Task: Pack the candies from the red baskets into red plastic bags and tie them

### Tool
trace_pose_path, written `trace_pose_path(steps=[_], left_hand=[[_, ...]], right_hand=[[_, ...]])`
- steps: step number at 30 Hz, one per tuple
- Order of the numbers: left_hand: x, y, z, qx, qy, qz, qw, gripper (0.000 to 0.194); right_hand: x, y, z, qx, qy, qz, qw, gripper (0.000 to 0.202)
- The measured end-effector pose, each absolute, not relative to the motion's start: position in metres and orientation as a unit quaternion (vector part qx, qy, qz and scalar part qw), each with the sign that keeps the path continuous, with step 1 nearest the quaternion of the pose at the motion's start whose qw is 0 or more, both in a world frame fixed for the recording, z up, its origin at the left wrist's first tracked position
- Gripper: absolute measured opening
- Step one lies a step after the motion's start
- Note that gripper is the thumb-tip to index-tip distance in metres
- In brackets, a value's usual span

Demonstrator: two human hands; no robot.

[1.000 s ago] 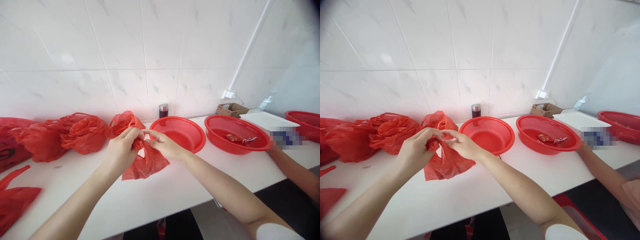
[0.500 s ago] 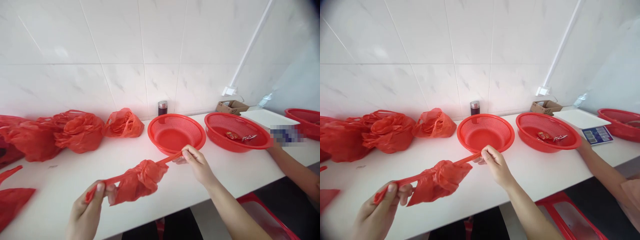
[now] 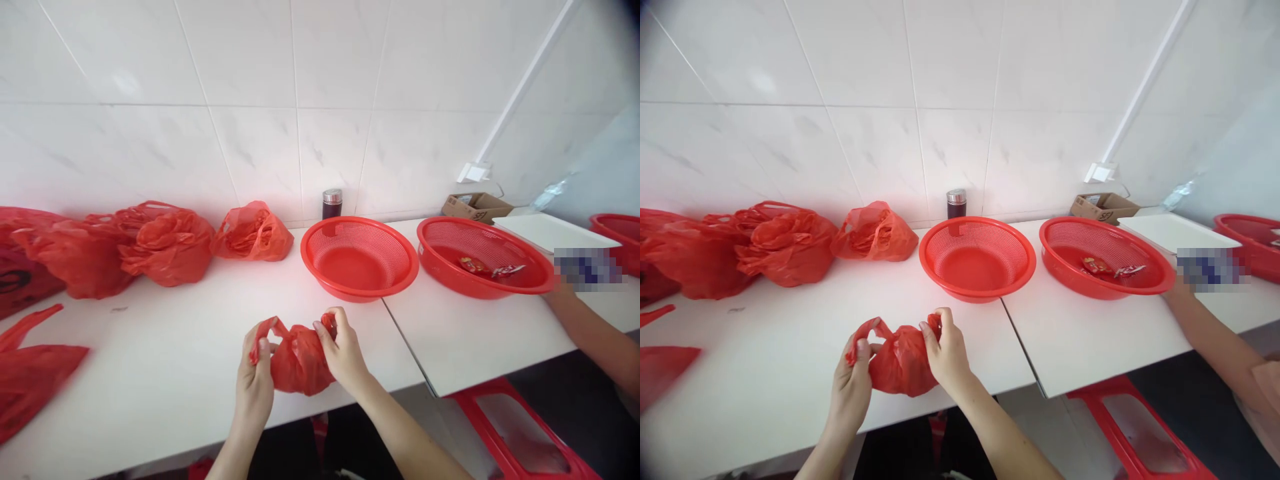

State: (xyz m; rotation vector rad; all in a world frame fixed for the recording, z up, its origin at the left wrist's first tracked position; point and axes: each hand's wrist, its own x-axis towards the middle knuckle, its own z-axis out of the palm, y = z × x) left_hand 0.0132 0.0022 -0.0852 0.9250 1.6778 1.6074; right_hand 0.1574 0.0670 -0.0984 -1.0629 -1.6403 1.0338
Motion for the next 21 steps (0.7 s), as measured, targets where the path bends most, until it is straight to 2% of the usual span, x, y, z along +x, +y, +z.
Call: trace_pose_path(steps=[3, 9, 14, 21], left_hand=[[0.002, 0.009, -0.098, 0.426, 0.685, 0.526, 0.269, 0.047], [-0.026, 0.033, -0.108, 0.539, 0.707, 0.348, 0.298, 0.046], [-0.029, 0.057, -0.127, 0.587, 0.763, 0.209, 0.173, 0.044], [-0.02, 0.067, -0.143, 0.605, 0.773, 0.161, 0.104, 0.046]], right_hand=[[0.163, 0.084, -0.103, -0.418, -0.661, 0.444, 0.437, 0.014], [0.174, 0.116, -0.133, -0.477, -0.686, 0.386, 0.393, 0.015], [0.172, 0.126, -0.152, -0.513, -0.704, 0.315, 0.378, 0.009], [0.171, 0.13, -0.159, -0.555, -0.734, 0.201, 0.335, 0.004]])
